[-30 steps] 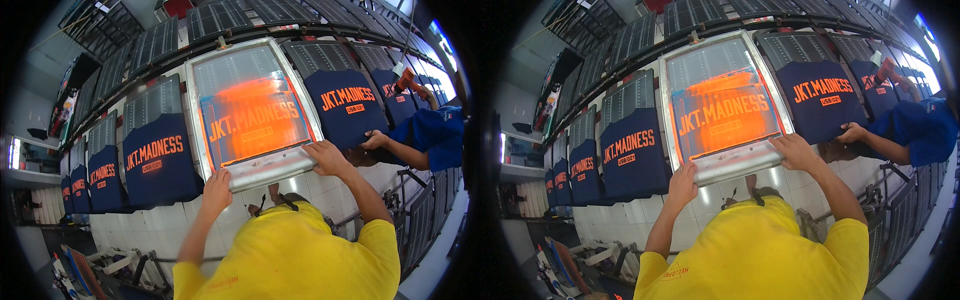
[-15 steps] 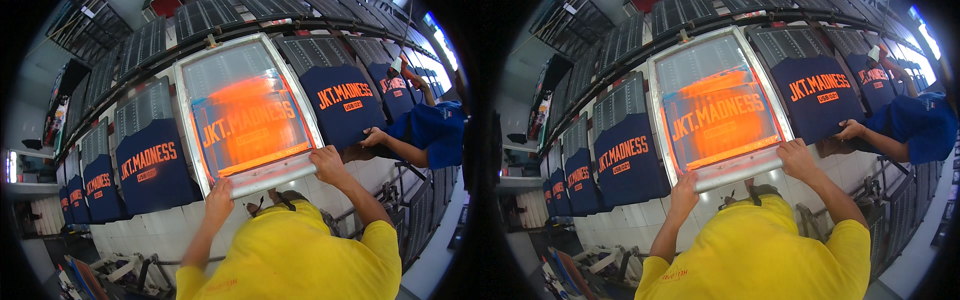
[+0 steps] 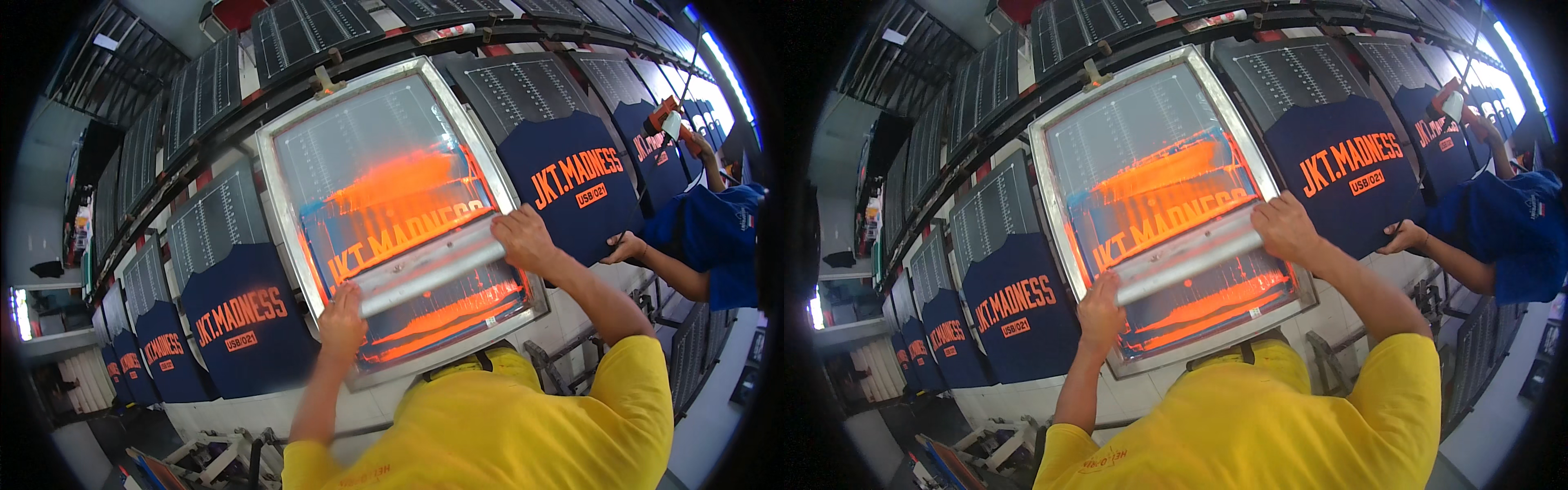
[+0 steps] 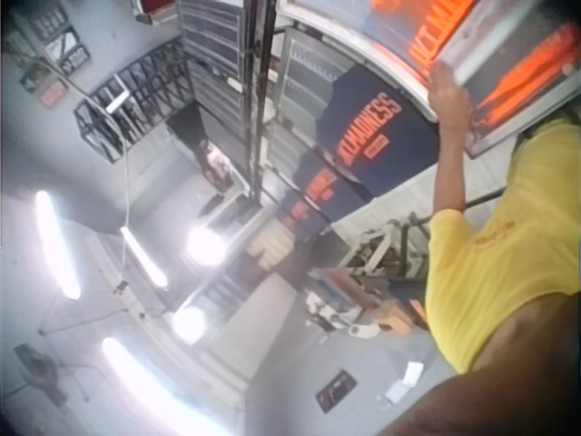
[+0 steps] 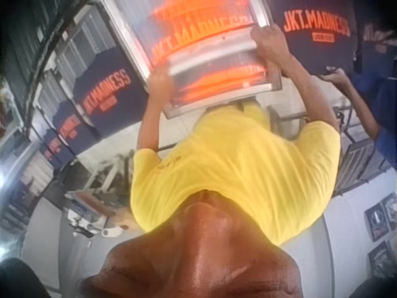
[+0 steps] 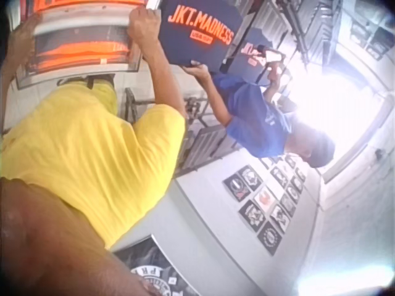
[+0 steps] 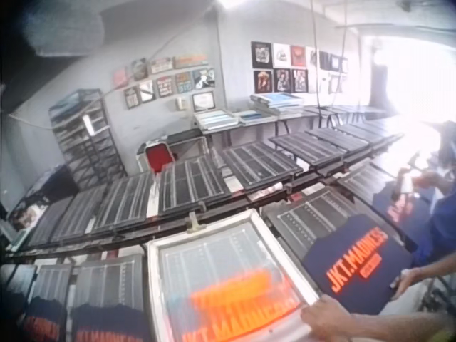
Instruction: The person performs screen printing by spreading orange ink across a mesh frame with a squeegee to transfer a design onto shirts.
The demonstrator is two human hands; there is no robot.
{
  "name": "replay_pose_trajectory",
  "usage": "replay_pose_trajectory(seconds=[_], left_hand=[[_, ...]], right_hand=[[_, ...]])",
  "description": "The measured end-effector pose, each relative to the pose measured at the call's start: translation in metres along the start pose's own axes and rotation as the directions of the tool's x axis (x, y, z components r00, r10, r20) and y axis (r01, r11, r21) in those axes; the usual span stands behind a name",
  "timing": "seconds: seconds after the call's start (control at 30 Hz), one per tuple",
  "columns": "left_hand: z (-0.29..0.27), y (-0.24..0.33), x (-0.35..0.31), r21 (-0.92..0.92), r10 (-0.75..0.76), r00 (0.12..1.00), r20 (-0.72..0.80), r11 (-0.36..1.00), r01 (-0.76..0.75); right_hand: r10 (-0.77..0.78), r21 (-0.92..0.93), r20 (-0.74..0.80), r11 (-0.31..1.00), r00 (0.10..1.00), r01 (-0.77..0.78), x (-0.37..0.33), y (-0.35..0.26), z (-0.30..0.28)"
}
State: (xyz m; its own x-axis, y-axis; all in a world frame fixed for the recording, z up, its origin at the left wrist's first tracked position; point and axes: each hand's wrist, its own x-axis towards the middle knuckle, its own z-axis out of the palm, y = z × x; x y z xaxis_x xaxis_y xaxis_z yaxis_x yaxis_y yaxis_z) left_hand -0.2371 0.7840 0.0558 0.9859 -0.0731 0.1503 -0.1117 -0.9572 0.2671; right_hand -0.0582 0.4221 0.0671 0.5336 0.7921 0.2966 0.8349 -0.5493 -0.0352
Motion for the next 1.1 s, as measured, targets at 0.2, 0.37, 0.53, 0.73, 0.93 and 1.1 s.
replay_pose_trajectory(seconds=[0.2,0.37,0.53,0.73,0.93,1.1], left_hand=[[0.004,-0.042,0.069,-0.039,-0.064,0.996,-0.056,0.997,0.062],[-0.002,-0.047,0.087,-0.036,-0.079,0.989,-0.127,0.997,0.075],[-0.020,-0.047,0.078,-0.021,-0.162,0.986,-0.025,0.987,0.162],[-0.039,-0.004,-0.004,-0.066,-0.131,0.991,-0.030,0.990,0.129],[-0.026,0.034,-0.103,-0.117,-0.110,0.993,-0.051,0.988,0.104],[-0.020,0.036,-0.120,-0.079,-0.076,0.994,-0.076,0.994,0.070]], right_hand=[[0.020,0.013,0.118,1.000,0.993,-0.022,0.080,0.053,0.023],[0.043,0.016,0.168,0.999,0.985,-0.046,0.114,0.066,0.026],[0.095,-0.045,0.199,0.995,0.975,-0.088,0.111,0.052,0.011],[0.044,0.036,0.050,0.998,0.998,-0.046,0.017,-0.012,-0.016],[0.052,0.134,0.073,0.989,0.996,-0.061,-0.062,-0.083,-0.036],[0.047,0.130,0.050,0.990,0.998,-0.053,-0.079,-0.102,-0.033]])
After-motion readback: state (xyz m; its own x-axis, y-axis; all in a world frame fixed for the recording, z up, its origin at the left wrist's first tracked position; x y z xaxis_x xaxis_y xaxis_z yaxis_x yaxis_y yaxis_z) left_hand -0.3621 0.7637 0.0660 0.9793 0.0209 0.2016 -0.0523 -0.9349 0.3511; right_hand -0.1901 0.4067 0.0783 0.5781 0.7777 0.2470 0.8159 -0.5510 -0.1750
